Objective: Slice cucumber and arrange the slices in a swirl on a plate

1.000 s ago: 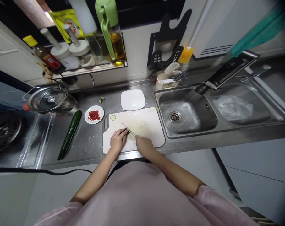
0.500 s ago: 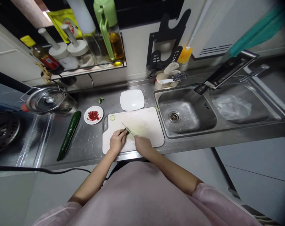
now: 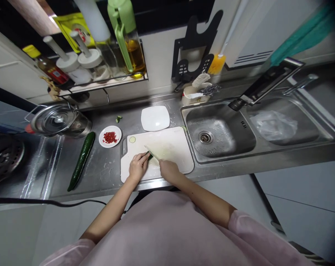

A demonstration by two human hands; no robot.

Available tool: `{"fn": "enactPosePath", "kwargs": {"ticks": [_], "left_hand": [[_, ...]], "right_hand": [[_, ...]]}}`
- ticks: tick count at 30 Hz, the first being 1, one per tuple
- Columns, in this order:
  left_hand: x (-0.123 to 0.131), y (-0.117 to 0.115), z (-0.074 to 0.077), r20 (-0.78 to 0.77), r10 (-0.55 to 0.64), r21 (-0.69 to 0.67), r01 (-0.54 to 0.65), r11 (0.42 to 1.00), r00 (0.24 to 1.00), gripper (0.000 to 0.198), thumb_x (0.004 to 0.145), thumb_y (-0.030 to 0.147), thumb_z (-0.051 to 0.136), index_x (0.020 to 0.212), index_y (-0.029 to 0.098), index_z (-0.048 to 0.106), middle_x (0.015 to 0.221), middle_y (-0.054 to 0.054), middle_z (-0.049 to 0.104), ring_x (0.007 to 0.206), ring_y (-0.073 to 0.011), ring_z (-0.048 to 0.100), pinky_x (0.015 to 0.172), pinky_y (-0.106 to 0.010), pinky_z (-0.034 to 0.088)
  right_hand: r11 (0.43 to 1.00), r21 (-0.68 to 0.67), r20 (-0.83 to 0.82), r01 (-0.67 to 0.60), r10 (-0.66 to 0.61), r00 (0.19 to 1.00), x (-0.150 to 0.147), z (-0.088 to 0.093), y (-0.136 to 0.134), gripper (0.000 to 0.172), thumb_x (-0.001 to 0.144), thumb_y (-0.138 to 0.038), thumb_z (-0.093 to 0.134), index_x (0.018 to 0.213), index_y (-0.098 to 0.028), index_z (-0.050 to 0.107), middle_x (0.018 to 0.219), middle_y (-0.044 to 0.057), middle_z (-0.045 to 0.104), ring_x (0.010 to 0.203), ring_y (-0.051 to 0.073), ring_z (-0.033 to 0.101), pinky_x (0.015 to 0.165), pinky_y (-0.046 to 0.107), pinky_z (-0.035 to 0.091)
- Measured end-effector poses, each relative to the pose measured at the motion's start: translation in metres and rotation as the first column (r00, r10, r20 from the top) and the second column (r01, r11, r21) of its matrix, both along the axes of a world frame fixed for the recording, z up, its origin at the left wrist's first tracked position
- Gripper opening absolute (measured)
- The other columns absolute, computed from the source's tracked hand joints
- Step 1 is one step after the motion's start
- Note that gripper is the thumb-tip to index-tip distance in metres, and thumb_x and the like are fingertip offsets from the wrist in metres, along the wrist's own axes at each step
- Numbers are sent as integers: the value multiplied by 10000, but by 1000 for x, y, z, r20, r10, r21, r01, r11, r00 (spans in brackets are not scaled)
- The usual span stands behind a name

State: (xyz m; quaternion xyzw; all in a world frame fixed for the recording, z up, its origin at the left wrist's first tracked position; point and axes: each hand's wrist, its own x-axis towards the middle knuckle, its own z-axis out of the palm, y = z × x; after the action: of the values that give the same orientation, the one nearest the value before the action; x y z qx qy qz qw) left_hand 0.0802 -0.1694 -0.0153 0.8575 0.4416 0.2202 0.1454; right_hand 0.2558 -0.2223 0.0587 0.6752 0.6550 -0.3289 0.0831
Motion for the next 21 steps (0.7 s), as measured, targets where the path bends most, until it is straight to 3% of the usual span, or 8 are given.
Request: {"fn": "enactPosePath", "kwargs": {"ticks": [21], "left_hand": [[-1, 2, 2, 3, 3, -63, -3, 998, 1000, 302, 929, 230, 478, 1169, 265, 656, 1068, -64, 668, 1003, -181, 591, 885, -328, 486]], "right_hand": [[999, -44, -6, 13, -13, 1000, 2, -11, 6, 293, 873, -103, 403, 1089, -130, 600, 995, 157, 687, 993, 243, 649, 746, 300, 472]]}}
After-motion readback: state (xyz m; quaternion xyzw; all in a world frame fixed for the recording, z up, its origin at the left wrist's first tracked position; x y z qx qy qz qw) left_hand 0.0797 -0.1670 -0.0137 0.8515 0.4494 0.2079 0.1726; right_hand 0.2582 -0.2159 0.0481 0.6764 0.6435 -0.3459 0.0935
